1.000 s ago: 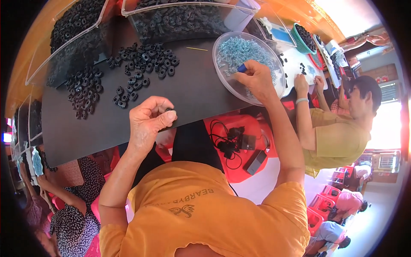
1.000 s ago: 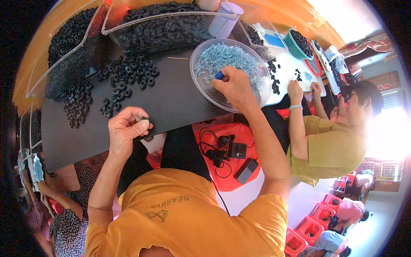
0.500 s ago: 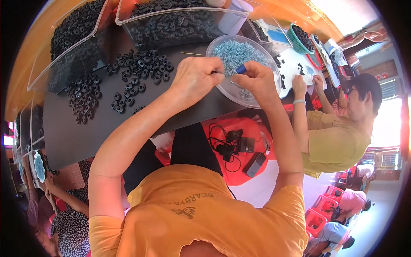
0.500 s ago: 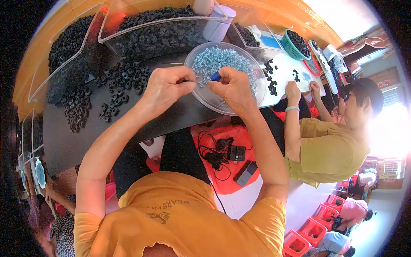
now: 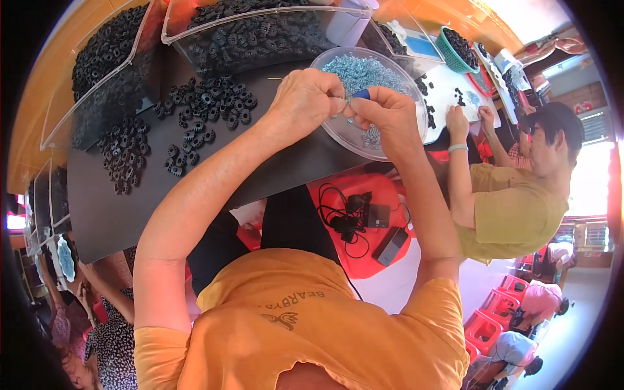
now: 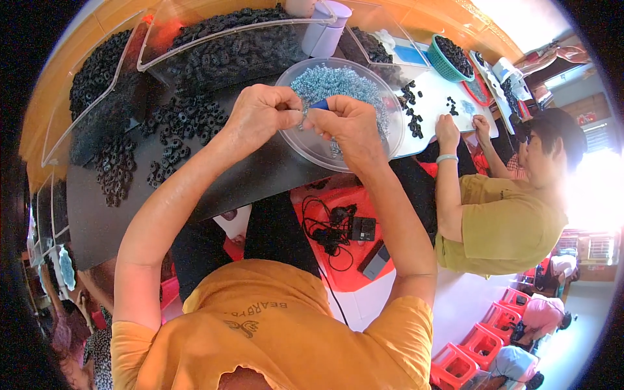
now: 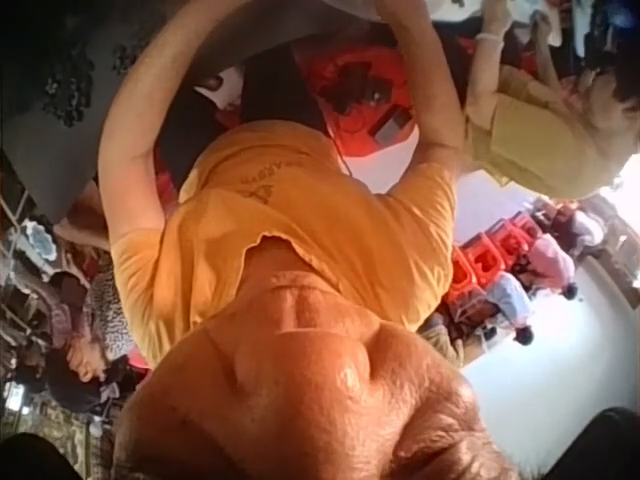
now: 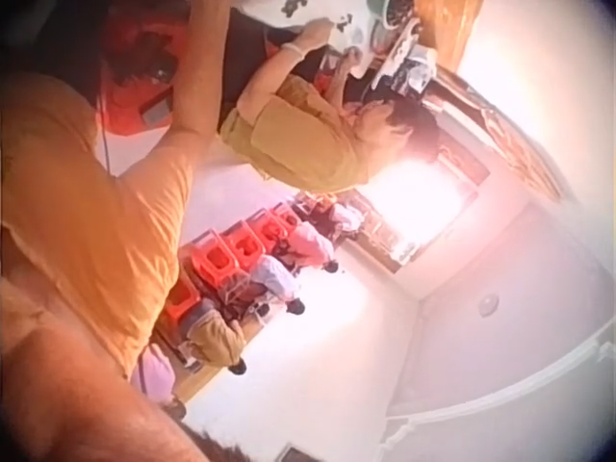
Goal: Assembling small black plastic components by hand in a workshop environment.
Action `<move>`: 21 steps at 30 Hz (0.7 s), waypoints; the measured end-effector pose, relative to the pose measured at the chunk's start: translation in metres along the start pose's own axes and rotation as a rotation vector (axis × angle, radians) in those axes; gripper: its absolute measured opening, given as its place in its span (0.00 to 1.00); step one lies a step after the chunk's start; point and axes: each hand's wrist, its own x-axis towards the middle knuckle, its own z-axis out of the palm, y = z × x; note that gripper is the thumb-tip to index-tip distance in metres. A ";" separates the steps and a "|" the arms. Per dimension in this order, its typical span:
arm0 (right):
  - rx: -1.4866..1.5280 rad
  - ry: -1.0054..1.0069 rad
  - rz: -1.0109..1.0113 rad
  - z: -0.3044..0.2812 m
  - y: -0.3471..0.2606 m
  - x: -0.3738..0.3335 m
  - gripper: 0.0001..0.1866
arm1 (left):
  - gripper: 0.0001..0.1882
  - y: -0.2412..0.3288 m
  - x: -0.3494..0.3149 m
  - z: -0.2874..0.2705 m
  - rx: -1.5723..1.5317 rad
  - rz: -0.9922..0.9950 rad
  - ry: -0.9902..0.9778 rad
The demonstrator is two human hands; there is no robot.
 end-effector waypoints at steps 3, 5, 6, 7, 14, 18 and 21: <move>0.027 0.036 0.004 0.001 0.001 0.000 0.05 | 0.06 0.004 0.000 -0.001 0.005 -0.069 -0.041; 0.035 0.062 0.030 0.003 0.003 0.000 0.05 | 0.06 0.003 0.000 0.000 0.095 0.009 -0.045; 0.040 0.090 0.057 0.003 0.003 -0.001 0.06 | 0.06 0.002 -0.001 0.002 0.094 0.009 -0.045; 0.039 0.090 0.058 0.004 0.003 -0.001 0.06 | 0.06 0.000 -0.002 0.004 0.167 0.110 0.015; 0.008 0.111 0.094 0.003 0.005 0.000 0.09 | 0.06 -0.004 -0.004 0.007 0.135 0.084 0.018; 0.013 0.153 0.093 0.004 0.007 -0.001 0.10 | 0.06 -0.004 -0.001 0.005 0.004 -0.010 -0.018; 0.024 0.195 0.083 0.005 0.009 0.000 0.11 | 0.07 -0.002 -0.003 0.004 -0.071 -0.034 -0.009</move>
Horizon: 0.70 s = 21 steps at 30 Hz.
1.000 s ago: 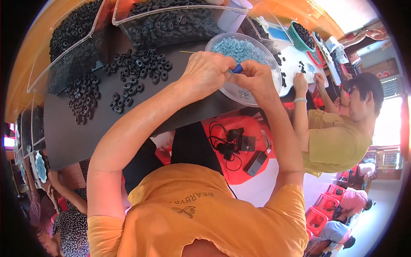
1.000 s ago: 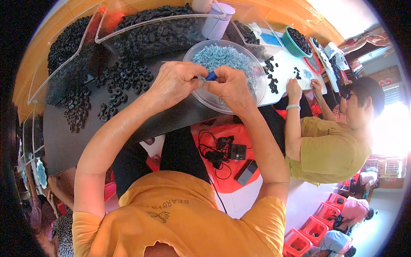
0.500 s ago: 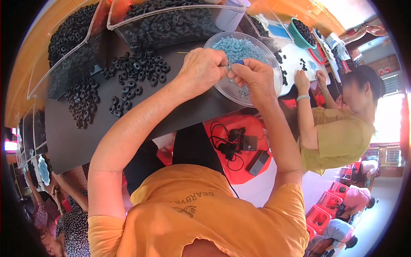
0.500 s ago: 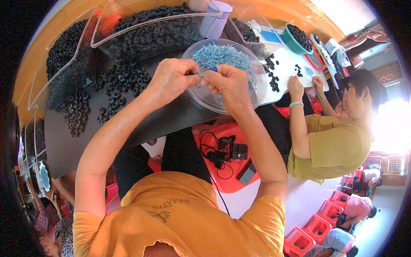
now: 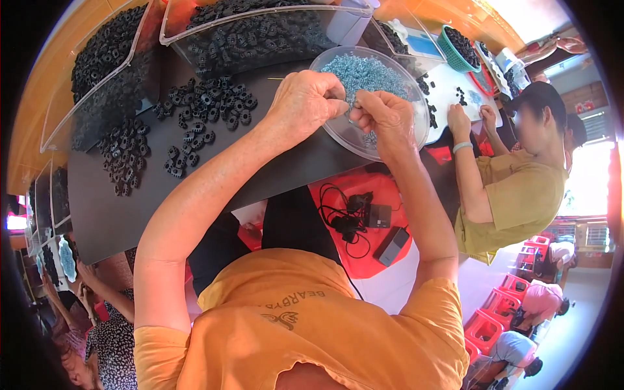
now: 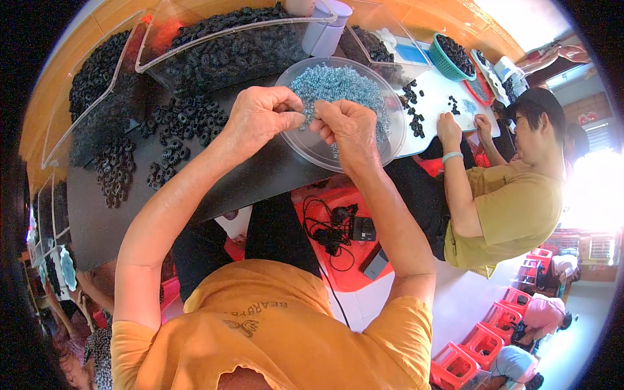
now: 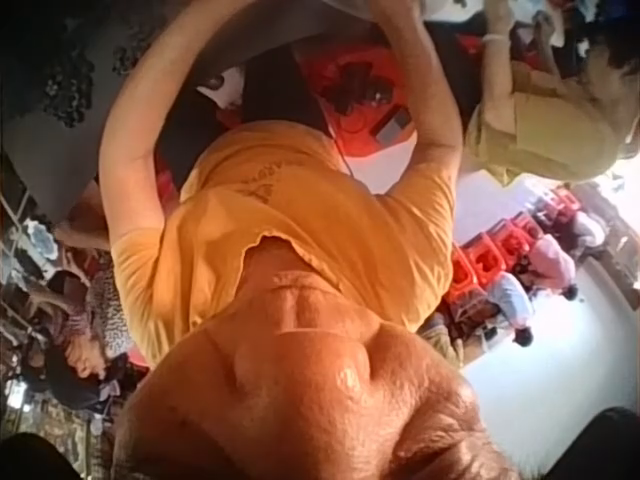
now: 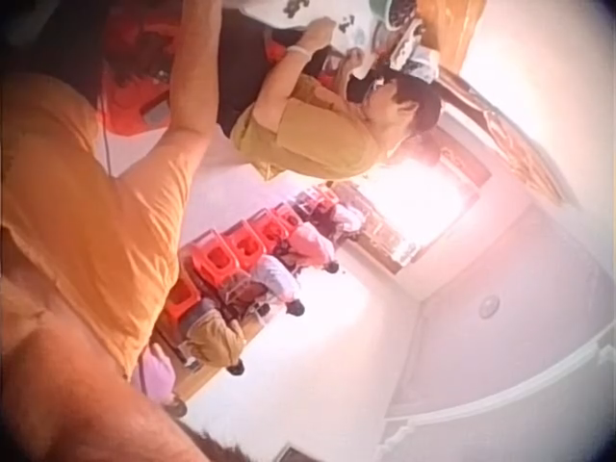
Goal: Assembling small black plastic components by hand in a workshop environment.
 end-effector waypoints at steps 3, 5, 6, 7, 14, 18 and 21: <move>0.027 0.033 0.005 0.001 0.000 0.000 0.12 | 0.07 0.003 -0.007 0.000 0.088 0.024 0.060; 0.031 0.053 0.005 0.002 0.002 0.000 0.11 | 0.07 0.000 -0.009 0.002 0.146 0.084 0.099; 0.036 0.072 0.006 0.003 0.003 0.000 0.11 | 0.07 -0.003 -0.010 0.003 0.146 0.083 0.100; 0.036 0.070 0.006 0.004 0.003 0.000 0.11 | 0.08 -0.006 -0.011 0.004 0.042 -0.018 0.077; -0.005 0.092 -0.048 0.010 0.003 -0.006 0.11 | 0.10 0.000 -0.017 0.020 0.502 0.397 0.259; -0.004 0.072 -0.069 0.015 0.002 -0.009 0.11 | 0.07 -0.004 -0.014 0.019 0.617 0.489 0.257; -0.016 0.065 -0.060 0.013 0.002 -0.011 0.11 | 0.06 -0.006 -0.011 0.019 0.557 0.480 0.245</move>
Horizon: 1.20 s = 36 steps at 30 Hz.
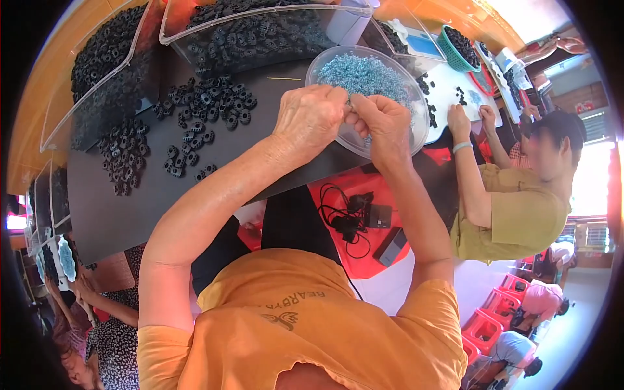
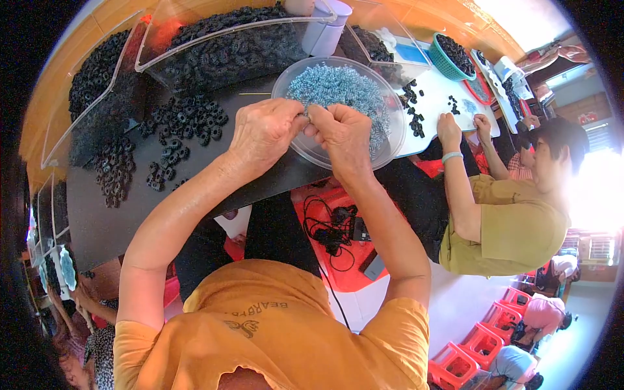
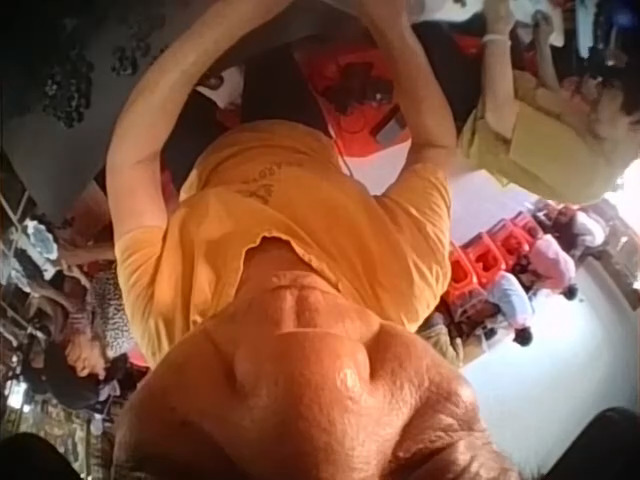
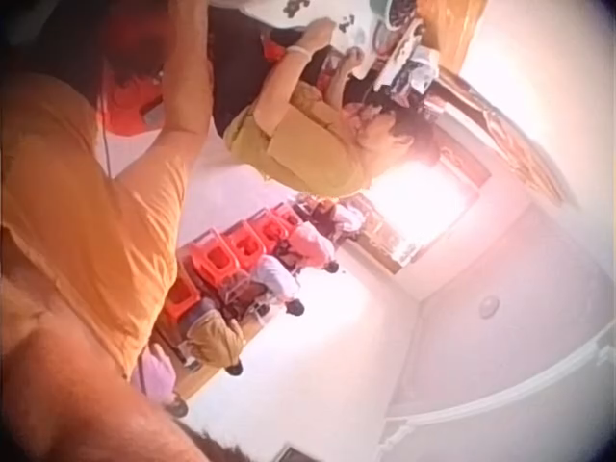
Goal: Assembling small black plastic components by hand in a workshop environment.
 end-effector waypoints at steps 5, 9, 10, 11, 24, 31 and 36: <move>-0.012 -0.013 -0.008 -0.003 0.000 -0.002 0.10 | 0.07 0.000 0.011 -0.010 -0.577 -0.552 -0.165; -0.046 -0.057 -0.099 -0.004 0.003 -0.003 0.08 | 0.07 -0.004 0.017 -0.016 -0.984 -0.944 -0.287; -0.046 -0.056 -0.098 -0.005 0.003 -0.004 0.08 | 0.07 -0.005 0.017 -0.017 -0.984 -0.944 -0.288; -0.032 -0.068 -0.124 -0.005 0.003 -0.005 0.06 | 0.07 -0.006 0.018 -0.018 -1.025 -0.987 -0.291; -0.119 -0.045 -0.274 -0.016 0.009 0.002 0.05 | 0.08 -0.010 0.017 -0.008 -0.834 -1.021 -0.285; -0.093 -0.060 -0.249 -0.019 0.017 0.004 0.05 | 0.07 -0.006 0.011 -0.004 -0.762 -0.900 -0.225; 0.026 -0.050 -0.137 -0.015 0.007 0.000 0.06 | 0.07 0.002 0.006 -0.011 -0.862 -0.878 -0.316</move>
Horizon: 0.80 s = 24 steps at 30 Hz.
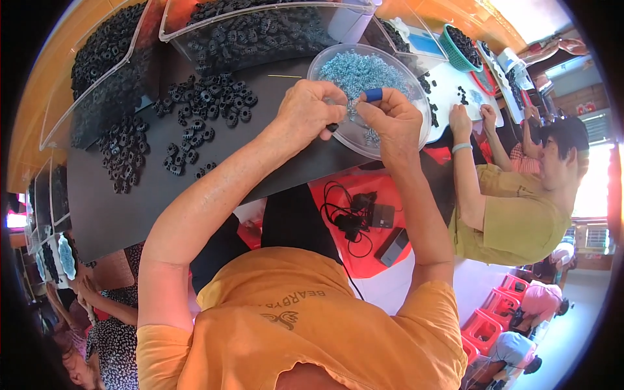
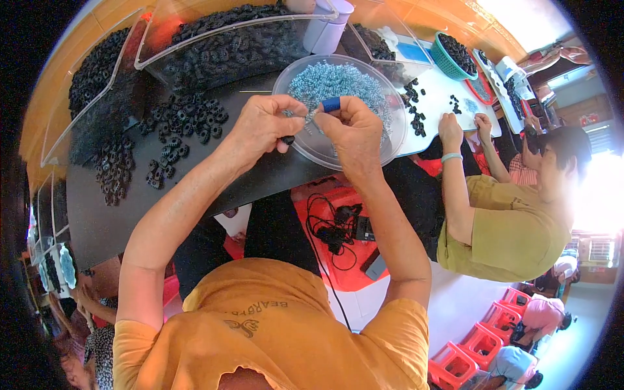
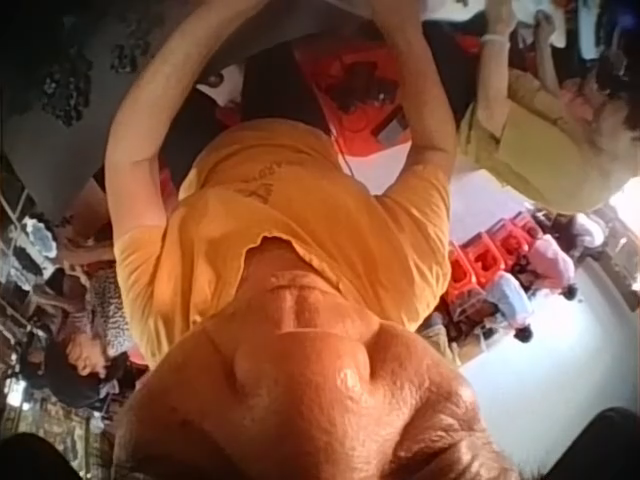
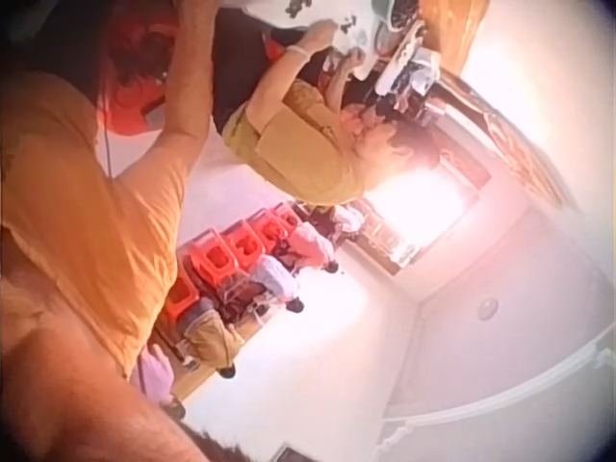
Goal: Assembling small black plastic components by hand in a workshop environment.
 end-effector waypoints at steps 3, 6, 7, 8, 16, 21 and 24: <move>0.036 -0.001 -0.023 0.004 -0.001 0.000 0.07 | 0.06 0.004 -0.003 -0.001 -0.150 -0.016 -0.062; 0.010 0.004 -0.054 0.008 -0.001 0.000 0.08 | 0.05 0.003 -0.003 -0.004 -0.222 -0.075 -0.054; 0.009 0.003 -0.054 0.008 0.000 -0.001 0.08 | 0.05 0.003 -0.003 -0.004 -0.223 -0.075 -0.054; 0.007 0.005 -0.065 0.008 0.001 -0.001 0.07 | 0.05 0.002 -0.004 -0.004 -0.251 -0.085 -0.054; 0.015 0.015 -0.155 0.012 0.004 -0.005 0.06 | 0.06 0.012 -0.012 -0.012 -0.600 -0.331 -0.127; -0.399 0.031 -0.481 0.015 0.011 -0.009 0.07 | 0.06 0.008 -0.021 -0.024 -0.626 -0.341 -0.131; -0.453 0.024 -0.570 0.017 0.012 -0.010 0.08 | 0.06 0.004 -0.022 -0.053 -0.279 -0.189 -0.070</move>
